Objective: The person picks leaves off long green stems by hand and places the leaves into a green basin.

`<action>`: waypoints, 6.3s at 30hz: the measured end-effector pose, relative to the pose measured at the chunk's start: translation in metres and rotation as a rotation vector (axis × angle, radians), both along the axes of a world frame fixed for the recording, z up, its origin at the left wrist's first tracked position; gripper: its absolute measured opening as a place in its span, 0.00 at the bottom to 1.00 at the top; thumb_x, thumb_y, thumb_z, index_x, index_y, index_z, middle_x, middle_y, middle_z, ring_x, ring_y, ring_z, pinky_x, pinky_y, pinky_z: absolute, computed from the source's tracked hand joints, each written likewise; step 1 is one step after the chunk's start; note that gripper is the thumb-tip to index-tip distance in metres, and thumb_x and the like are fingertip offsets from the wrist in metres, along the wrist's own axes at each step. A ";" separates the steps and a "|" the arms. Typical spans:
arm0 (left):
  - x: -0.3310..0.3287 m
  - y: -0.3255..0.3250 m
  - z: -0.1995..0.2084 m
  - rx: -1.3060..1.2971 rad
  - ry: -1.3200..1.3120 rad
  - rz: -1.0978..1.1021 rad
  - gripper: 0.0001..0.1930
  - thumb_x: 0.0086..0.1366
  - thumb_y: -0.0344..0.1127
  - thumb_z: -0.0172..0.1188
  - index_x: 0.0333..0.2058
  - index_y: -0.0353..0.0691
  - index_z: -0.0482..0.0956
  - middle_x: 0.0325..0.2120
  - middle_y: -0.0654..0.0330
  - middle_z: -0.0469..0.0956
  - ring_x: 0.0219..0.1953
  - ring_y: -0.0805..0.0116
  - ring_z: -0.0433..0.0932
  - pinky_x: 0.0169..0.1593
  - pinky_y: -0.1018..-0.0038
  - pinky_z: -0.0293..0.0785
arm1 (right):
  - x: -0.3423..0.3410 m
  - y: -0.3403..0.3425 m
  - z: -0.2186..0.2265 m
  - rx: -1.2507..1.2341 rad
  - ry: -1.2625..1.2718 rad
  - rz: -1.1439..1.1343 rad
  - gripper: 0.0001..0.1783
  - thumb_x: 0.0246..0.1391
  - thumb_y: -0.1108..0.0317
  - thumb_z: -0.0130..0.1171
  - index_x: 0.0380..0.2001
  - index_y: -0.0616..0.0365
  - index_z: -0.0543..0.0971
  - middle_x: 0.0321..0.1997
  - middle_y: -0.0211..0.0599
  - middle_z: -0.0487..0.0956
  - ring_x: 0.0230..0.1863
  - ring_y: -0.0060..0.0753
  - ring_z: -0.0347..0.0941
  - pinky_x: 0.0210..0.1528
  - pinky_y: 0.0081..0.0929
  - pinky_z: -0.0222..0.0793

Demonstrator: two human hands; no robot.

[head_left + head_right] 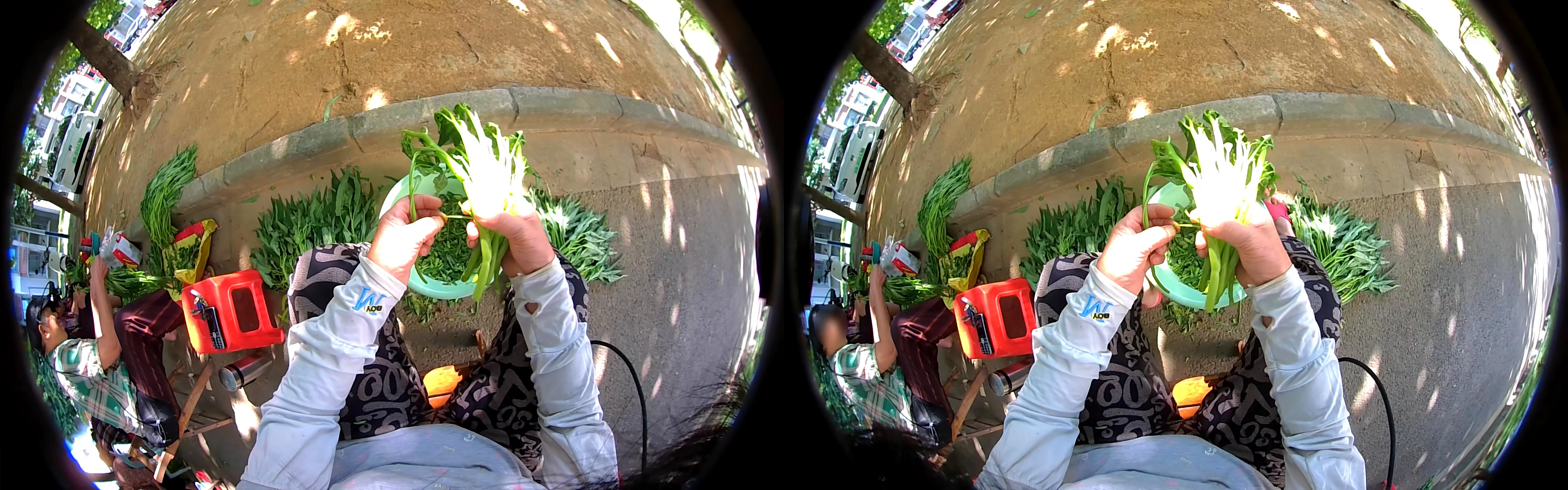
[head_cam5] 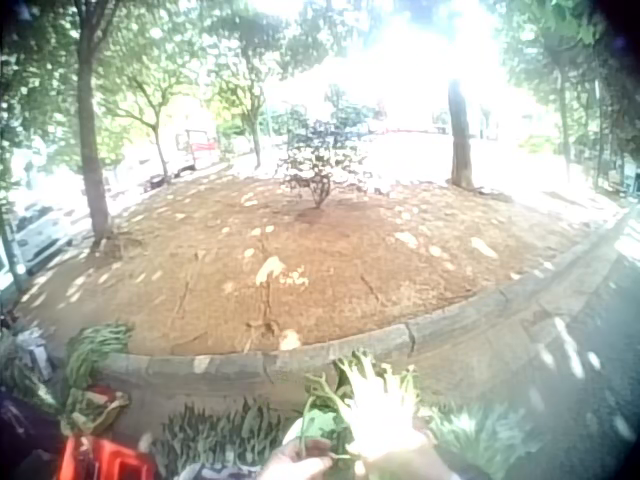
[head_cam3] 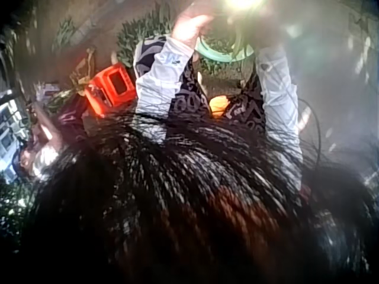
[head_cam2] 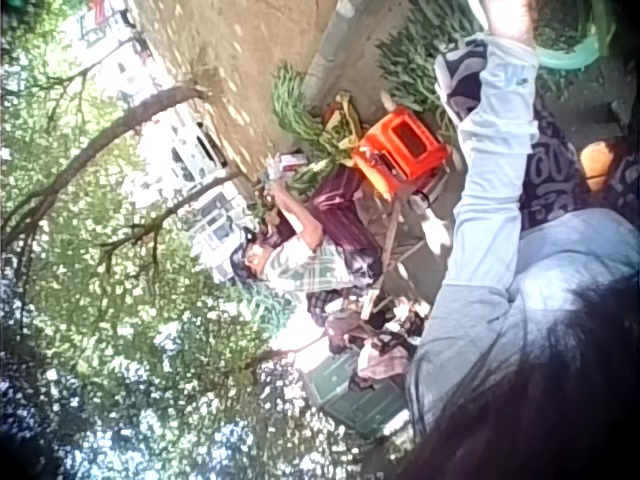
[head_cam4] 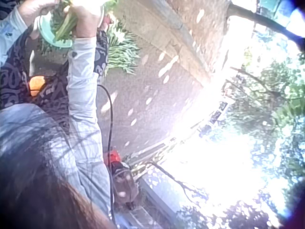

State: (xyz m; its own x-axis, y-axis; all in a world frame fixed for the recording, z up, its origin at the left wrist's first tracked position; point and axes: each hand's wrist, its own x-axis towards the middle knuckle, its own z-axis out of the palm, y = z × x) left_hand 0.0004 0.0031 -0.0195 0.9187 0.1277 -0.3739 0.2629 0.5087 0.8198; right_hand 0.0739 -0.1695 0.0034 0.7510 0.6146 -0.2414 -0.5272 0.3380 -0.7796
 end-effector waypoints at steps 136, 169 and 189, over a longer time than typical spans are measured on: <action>0.017 -0.019 0.023 -0.167 -0.132 -0.066 0.27 0.62 0.39 0.54 0.58 0.43 0.59 0.53 0.57 0.65 0.50 0.64 0.68 0.54 0.65 0.65 | -0.045 -0.236 -0.244 -1.958 -0.526 -0.157 0.31 0.37 0.75 0.58 0.49 0.40 0.67 0.38 0.33 0.75 0.41 0.41 0.72 0.41 0.43 0.61; 0.019 -0.008 0.028 -0.268 -0.220 0.092 0.19 0.62 0.33 0.54 0.52 0.44 0.67 0.44 0.62 0.72 0.43 0.69 0.71 0.49 0.69 0.69 | 0.046 -0.157 -0.169 -1.349 -0.647 -0.589 0.31 0.38 0.60 0.66 0.47 0.63 0.71 0.47 0.49 0.71 0.50 0.48 0.66 0.52 0.34 0.63; -0.283 0.168 -0.201 0.611 0.713 0.509 0.23 0.54 0.35 0.65 0.47 0.33 0.71 0.35 0.58 0.77 0.34 0.72 0.75 0.38 0.79 0.72 | -0.059 0.083 -0.006 -0.641 -1.174 0.151 0.14 0.46 0.65 0.58 0.37 0.56 0.74 0.30 0.39 0.76 0.33 0.41 0.74 0.37 0.35 0.67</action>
State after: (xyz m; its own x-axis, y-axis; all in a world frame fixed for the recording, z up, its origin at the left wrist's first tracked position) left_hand -0.2826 0.1707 -0.2201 0.2987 0.7820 -0.5470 0.6553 0.2486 0.7133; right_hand 0.0145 -0.0864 -0.0029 0.6462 0.7311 0.2189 0.5569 -0.2557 -0.7902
